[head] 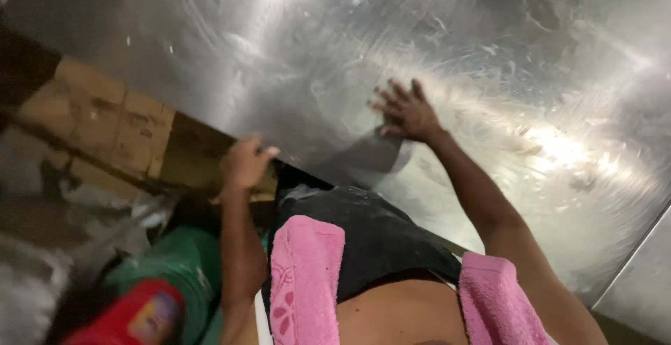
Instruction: Cleaning and wiping down a metal preparation table in a bakery production area.
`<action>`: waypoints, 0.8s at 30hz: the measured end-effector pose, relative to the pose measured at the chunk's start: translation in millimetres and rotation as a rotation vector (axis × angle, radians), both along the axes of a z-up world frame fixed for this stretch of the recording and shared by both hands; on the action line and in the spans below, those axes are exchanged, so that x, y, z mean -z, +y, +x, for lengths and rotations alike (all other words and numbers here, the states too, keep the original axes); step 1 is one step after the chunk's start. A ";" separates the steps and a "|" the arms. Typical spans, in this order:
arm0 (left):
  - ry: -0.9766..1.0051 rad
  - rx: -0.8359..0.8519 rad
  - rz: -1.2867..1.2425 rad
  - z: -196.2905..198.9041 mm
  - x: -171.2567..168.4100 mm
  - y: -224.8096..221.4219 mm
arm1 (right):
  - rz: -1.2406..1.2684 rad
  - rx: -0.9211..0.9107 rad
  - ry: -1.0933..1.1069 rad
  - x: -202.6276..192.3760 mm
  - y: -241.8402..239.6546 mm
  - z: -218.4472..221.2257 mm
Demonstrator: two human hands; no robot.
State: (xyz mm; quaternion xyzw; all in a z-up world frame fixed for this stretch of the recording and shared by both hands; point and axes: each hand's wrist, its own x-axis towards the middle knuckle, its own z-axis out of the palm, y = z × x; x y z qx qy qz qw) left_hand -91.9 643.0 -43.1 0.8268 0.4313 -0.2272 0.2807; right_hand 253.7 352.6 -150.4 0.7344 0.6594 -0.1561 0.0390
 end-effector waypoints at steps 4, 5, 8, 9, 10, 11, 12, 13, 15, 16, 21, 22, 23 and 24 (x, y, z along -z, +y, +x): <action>-0.024 -0.078 0.176 -14.1 37.2 127.7 | 0.057 0.236 0.048 -16.4 91.0 24.8; 0.054 -0.170 0.127 -19.5 42.1 156.8 | -0.001 0.331 0.011 -20.6 119.6 25.3; 0.062 -0.240 0.140 -34.8 85.6 239.2 | -0.091 0.509 -0.017 -19.1 215.7 34.6; -0.010 -0.218 0.204 -42.1 102.7 262.6 | -0.120 0.595 -0.007 -16.9 248.2 37.9; 0.000 -0.226 0.200 -38.7 92.3 268.8 | -0.127 0.585 -0.001 -2.7 274.3 39.5; 0.089 -0.286 0.111 -32.8 82.8 272.6 | 0.016 0.565 -0.016 11.2 298.5 43.5; 0.179 -0.342 0.020 -26.0 72.6 275.5 | 0.160 0.544 -0.029 24.6 321.5 47.7; 0.176 -0.356 0.019 -22.1 65.1 277.3 | 0.162 0.530 -0.030 17.4 360.5 42.6; 0.170 -0.170 0.080 -15.5 49.1 278.3 | 0.141 0.396 -0.007 3.3 436.6 28.9; 0.171 -0.188 0.081 -9.8 37.8 279.7 | 0.143 0.378 -0.005 4.4 461.7 26.3; 0.259 -0.176 -0.010 -10.1 30.8 286.0 | 0.189 0.066 0.015 13.2 587.1 11.2; 0.260 -0.209 -0.004 -15.6 41.2 285.6 | 0.199 0.034 0.020 10.6 604.4 6.7; 0.211 -0.143 0.048 -16.9 52.8 284.8 | 0.191 0.072 0.011 7.8 615.1 6.7; 0.163 -0.077 0.101 -16.4 64.7 282.9 | 0.183 0.111 0.002 5.2 624.5 8.1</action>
